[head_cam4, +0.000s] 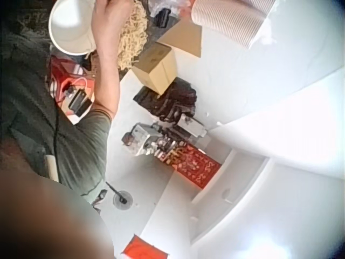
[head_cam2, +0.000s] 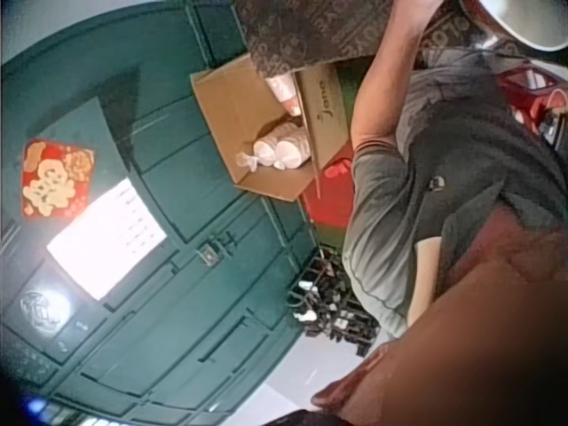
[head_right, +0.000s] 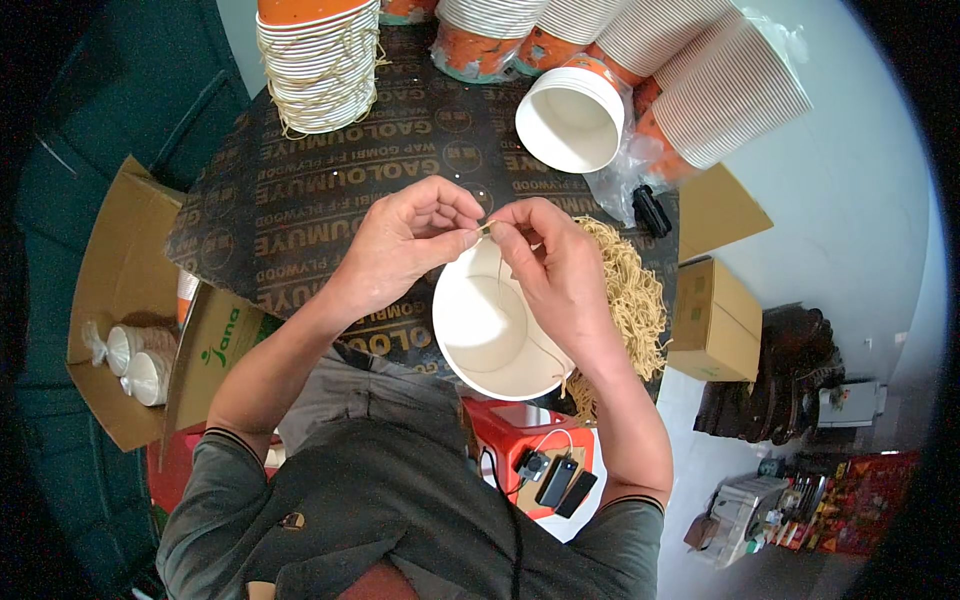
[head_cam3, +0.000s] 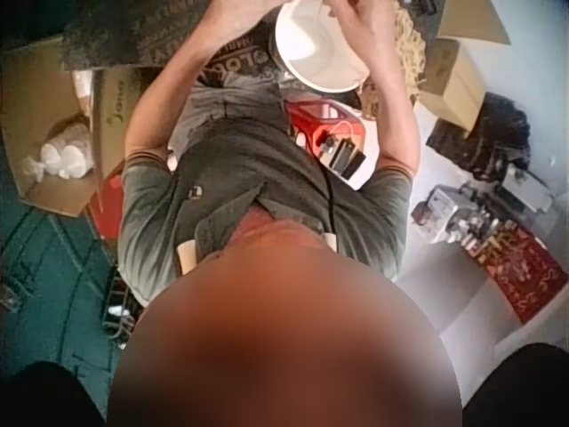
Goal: Attaching thin strings to paper cups for packaging.
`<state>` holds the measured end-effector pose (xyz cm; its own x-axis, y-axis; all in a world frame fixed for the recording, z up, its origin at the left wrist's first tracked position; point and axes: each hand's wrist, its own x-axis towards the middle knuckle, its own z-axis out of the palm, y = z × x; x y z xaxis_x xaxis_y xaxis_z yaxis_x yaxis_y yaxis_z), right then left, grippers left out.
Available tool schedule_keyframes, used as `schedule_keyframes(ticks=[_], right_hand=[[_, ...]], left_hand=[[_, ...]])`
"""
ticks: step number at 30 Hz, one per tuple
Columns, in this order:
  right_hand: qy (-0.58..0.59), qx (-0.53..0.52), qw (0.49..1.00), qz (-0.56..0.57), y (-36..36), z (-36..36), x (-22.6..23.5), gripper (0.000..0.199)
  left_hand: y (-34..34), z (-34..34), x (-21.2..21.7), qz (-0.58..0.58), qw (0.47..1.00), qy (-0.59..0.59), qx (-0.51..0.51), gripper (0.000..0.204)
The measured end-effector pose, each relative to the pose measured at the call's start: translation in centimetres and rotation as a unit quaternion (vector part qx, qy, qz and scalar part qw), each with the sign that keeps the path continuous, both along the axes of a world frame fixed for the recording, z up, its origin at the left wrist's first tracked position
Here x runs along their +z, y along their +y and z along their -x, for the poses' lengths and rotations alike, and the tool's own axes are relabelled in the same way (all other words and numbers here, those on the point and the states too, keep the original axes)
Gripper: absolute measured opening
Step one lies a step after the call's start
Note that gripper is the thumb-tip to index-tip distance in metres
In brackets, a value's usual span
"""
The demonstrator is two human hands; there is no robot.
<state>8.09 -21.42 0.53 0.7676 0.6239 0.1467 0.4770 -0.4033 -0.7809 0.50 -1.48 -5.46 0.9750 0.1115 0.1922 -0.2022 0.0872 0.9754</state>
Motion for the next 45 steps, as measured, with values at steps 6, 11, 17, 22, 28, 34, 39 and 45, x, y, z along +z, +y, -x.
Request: schedule_keyframes(ticks=[6, 11, 17, 22, 28, 34, 39, 45], right_hand=[[0.122, 0.036, 0.990, -0.067, -0.3, -0.3, -0.6, 0.022], [0.203, 0.055, 0.973, -0.099, -0.7, -0.8, -0.5, 0.024], [0.240, 0.054, 0.967, -0.071, -0.7, -0.9, 0.3, 0.026], [0.258, 0.071, 0.962, -0.059, -0.8, -0.8, 0.2, 0.028], [0.272, 0.071, 0.958, -0.058, -0.6, -0.9, 0.3, 0.029], [0.288, 0.077, 0.952, -0.063, -0.9, -1.3, 0.0, 0.029], [0.295, 0.072, 0.950, -0.072, -1.1, -1.2, -0.1, 0.027], [0.297, 0.066, 0.948, -0.096, -2.0, -1.2, -0.2, 0.027]], left_hand=[[-0.3, 0.5, 0.8, -0.034, 0.999, 0.010, 0.018, 0.017], [-1.0, 1.0, 0.9, -0.163, 0.975, -0.106, 0.109, 0.020], [-1.0, 0.9, 0.6, -0.220, 0.953, -0.156, 0.134, 0.015], [-0.6, 1.0, 0.4, -0.260, 0.943, -0.159, 0.137, 0.013], [-0.7, 0.9, 0.5, -0.284, 0.923, -0.217, 0.144, 0.013], [-0.8, 1.1, 0.9, -0.348, 0.894, -0.227, 0.171, 0.014], [-1.1, 1.2, 0.2, -0.169, 0.973, -0.101, 0.122, 0.009], [-0.4, 1.1, -0.9, 0.001, 0.997, -0.043, 0.060, 0.008]])
